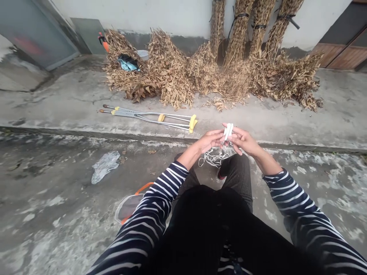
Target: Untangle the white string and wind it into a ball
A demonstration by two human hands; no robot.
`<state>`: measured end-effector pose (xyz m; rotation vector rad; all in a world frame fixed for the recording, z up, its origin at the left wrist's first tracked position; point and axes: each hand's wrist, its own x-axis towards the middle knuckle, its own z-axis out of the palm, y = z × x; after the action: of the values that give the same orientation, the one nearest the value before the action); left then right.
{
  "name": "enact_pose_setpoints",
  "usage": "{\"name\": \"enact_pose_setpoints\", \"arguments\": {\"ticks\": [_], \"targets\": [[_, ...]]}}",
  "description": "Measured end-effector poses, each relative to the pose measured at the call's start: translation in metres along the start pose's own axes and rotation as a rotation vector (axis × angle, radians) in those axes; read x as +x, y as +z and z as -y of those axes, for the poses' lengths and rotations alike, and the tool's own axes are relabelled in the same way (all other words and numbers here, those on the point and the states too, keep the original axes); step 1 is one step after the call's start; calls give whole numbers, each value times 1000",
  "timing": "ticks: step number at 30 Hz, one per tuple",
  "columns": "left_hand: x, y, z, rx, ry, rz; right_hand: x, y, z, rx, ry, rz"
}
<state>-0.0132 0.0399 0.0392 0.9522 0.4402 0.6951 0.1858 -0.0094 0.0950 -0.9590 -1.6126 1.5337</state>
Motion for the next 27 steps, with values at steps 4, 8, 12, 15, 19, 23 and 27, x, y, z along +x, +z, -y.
{"name": "enact_pose_setpoints", "arguments": {"ticks": [4,8,12,15,19,23,27], "targets": [[-7,2,21,98,-17,-136,5,1,1,-1,-26,-53],[-22,8,37,208,-45,-221,14,-4,-2,-109,-66,-155],[-48,12,27,282,-74,-168,17,-15,-16,-350,-26,-225],[-65,15,-3,260,-83,-137,13,-19,-28,-526,11,-194],[-61,15,-52,200,-8,-102,3,-13,-34,-624,51,-127],[-29,11,-83,135,120,-229,-6,-3,-33,-608,60,19],[8,4,-91,78,132,-333,-14,10,-30,-478,71,89]]}}
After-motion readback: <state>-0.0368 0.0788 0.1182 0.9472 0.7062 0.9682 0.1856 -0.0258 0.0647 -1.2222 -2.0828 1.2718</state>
